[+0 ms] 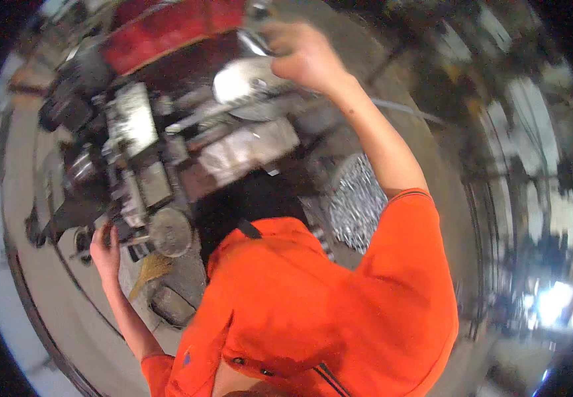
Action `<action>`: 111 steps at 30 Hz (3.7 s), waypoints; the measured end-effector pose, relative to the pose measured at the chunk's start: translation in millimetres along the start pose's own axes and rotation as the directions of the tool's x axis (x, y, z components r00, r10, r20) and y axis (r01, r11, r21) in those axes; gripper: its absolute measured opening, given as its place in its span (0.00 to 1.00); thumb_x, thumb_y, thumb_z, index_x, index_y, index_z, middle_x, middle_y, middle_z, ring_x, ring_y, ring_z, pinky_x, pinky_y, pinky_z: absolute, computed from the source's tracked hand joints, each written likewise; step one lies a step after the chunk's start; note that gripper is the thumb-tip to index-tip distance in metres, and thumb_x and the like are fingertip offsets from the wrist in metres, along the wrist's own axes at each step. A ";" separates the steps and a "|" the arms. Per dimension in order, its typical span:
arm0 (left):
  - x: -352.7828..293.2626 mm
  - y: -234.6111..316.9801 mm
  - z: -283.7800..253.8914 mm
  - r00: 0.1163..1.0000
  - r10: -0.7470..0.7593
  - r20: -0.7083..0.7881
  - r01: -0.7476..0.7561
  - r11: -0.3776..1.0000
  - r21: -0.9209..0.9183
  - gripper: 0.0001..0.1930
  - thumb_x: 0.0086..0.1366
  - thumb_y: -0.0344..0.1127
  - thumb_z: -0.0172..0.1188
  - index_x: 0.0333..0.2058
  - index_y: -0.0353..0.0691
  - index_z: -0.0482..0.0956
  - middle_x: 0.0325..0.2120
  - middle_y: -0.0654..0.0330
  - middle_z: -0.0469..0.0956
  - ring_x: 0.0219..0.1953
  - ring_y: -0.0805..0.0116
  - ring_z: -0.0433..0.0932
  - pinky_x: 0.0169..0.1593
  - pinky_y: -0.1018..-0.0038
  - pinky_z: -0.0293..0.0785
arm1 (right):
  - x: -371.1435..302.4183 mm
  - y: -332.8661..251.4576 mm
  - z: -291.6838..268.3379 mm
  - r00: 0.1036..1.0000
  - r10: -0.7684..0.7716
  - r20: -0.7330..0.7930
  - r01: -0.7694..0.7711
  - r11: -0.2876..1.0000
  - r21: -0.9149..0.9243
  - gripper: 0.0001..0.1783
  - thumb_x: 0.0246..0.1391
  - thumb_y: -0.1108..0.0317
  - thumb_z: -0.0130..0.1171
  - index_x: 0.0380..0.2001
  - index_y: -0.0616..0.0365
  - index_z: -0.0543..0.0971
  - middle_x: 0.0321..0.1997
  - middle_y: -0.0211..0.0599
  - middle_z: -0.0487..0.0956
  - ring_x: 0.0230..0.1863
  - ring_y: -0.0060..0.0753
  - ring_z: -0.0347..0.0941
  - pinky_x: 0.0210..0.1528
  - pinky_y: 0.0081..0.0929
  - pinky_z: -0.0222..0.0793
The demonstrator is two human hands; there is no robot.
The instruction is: The person operates a metal turning machine by inserting small metal parts into the chuck, engaging the machine with a lever, and removing the processed parts. The person repeats this cycle continuously, placing finished parts into a nearby container.
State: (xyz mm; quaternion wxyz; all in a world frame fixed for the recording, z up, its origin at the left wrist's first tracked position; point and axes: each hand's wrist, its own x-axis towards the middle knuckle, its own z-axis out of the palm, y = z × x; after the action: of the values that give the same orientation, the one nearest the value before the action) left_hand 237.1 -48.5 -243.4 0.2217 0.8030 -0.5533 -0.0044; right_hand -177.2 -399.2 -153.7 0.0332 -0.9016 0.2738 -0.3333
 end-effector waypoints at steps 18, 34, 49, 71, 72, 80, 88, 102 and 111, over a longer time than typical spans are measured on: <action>20.6 -41.3 67.8 0.923 -0.234 0.307 0.295 0.940 -0.171 0.12 0.63 0.36 0.54 0.38 0.33 0.77 0.23 0.58 0.77 0.25 0.73 0.74 0.33 0.75 0.69 | -360.3 51.0 77.9 0.368 0.568 0.736 -0.500 0.788 -0.359 0.15 0.30 0.64 0.58 0.26 0.59 0.80 0.43 0.47 0.76 0.45 0.49 0.73 0.46 0.37 0.71; 18.8 -36.1 67.0 0.937 -0.264 0.230 0.288 0.954 -0.082 0.15 0.63 0.38 0.55 0.39 0.30 0.77 0.28 0.57 0.79 0.30 0.73 0.76 0.36 0.76 0.70 | -325.8 26.9 95.8 0.119 0.744 0.658 -0.439 0.634 -0.637 0.19 0.38 0.60 0.55 0.34 0.59 0.80 0.42 0.49 0.78 0.47 0.45 0.74 0.49 0.35 0.70; 18.8 -14.0 32.5 0.954 -0.239 0.181 0.295 0.859 -0.418 0.13 0.63 0.34 0.57 0.37 0.28 0.77 0.29 0.60 0.78 0.31 0.76 0.75 0.38 0.77 0.72 | -274.7 34.4 42.9 0.395 0.685 0.612 -0.917 0.258 0.304 0.11 0.35 0.69 0.56 0.24 0.63 0.82 0.29 0.45 0.79 0.26 0.31 0.72 0.32 0.26 0.70; 37.6 156.4 21.2 0.884 0.245 0.398 0.052 0.795 -0.605 0.16 0.62 0.42 0.57 0.28 0.32 0.79 0.15 0.59 0.75 0.19 0.76 0.74 0.25 0.75 0.69 | -41.1 -173.4 91.1 0.903 -0.380 0.202 0.163 0.737 0.657 0.14 0.27 0.67 0.57 0.24 0.60 0.80 0.38 0.45 0.75 0.36 0.45 0.72 0.38 0.35 0.70; 38.6 154.7 19.0 0.873 0.248 0.421 0.062 0.799 -0.598 0.16 0.62 0.42 0.57 0.28 0.32 0.79 0.15 0.59 0.75 0.19 0.76 0.74 0.25 0.75 0.69 | -38.2 -173.6 90.1 0.888 -0.402 0.224 0.169 0.737 0.654 0.14 0.27 0.67 0.57 0.24 0.60 0.80 0.38 0.45 0.76 0.36 0.45 0.71 0.37 0.35 0.70; 32.0 123.6 -16.9 0.886 0.069 0.458 0.289 0.690 -0.664 0.15 0.62 0.42 0.57 0.35 0.33 0.77 0.17 0.62 0.76 0.19 0.78 0.74 0.24 0.78 0.70 | 14.2 -195.6 102.3 0.762 -0.596 0.253 0.336 0.698 0.632 0.13 0.28 0.65 0.57 0.23 0.59 0.79 0.33 0.42 0.75 0.33 0.44 0.69 0.34 0.37 0.68; -64.9 -26.8 -110.9 0.852 -0.495 -0.171 0.403 0.829 -0.388 0.16 0.53 0.24 0.54 0.42 0.34 0.76 0.24 0.64 0.76 0.26 0.77 0.74 0.34 0.79 0.69 | 127.0 -237.0 202.1 0.780 -0.536 0.323 0.489 0.844 0.219 0.15 0.25 0.66 0.57 0.22 0.59 0.82 0.38 0.44 0.78 0.37 0.46 0.71 0.39 0.38 0.70; -209.7 -97.8 -75.4 0.584 -0.794 -0.170 0.811 0.580 0.076 0.19 0.54 0.35 0.58 0.43 0.33 0.72 0.24 0.44 0.76 0.30 0.45 0.76 0.34 0.59 0.71 | 164.7 -264.6 251.1 0.736 -0.298 0.608 0.214 0.954 0.209 0.13 0.27 0.68 0.57 0.21 0.59 0.82 0.25 0.53 0.78 0.35 0.52 0.76 0.41 0.36 0.73; -260.5 -244.1 -118.9 0.567 -0.799 -0.200 0.711 0.352 0.609 0.11 0.51 0.30 0.54 0.35 0.38 0.76 0.24 0.51 0.78 0.26 0.49 0.77 0.32 0.59 0.74 | 157.3 -256.2 259.3 0.764 -0.371 0.529 0.308 0.929 0.206 0.11 0.26 0.65 0.56 0.16 0.60 0.81 0.23 0.53 0.77 0.36 0.55 0.72 0.41 0.40 0.70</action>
State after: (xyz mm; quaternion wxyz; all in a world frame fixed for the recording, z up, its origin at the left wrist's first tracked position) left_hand 382.5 295.8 -286.3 -0.1255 0.9867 -0.0995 0.0264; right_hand 203.0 -295.0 -201.0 0.0988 -0.9905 0.0660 -0.0696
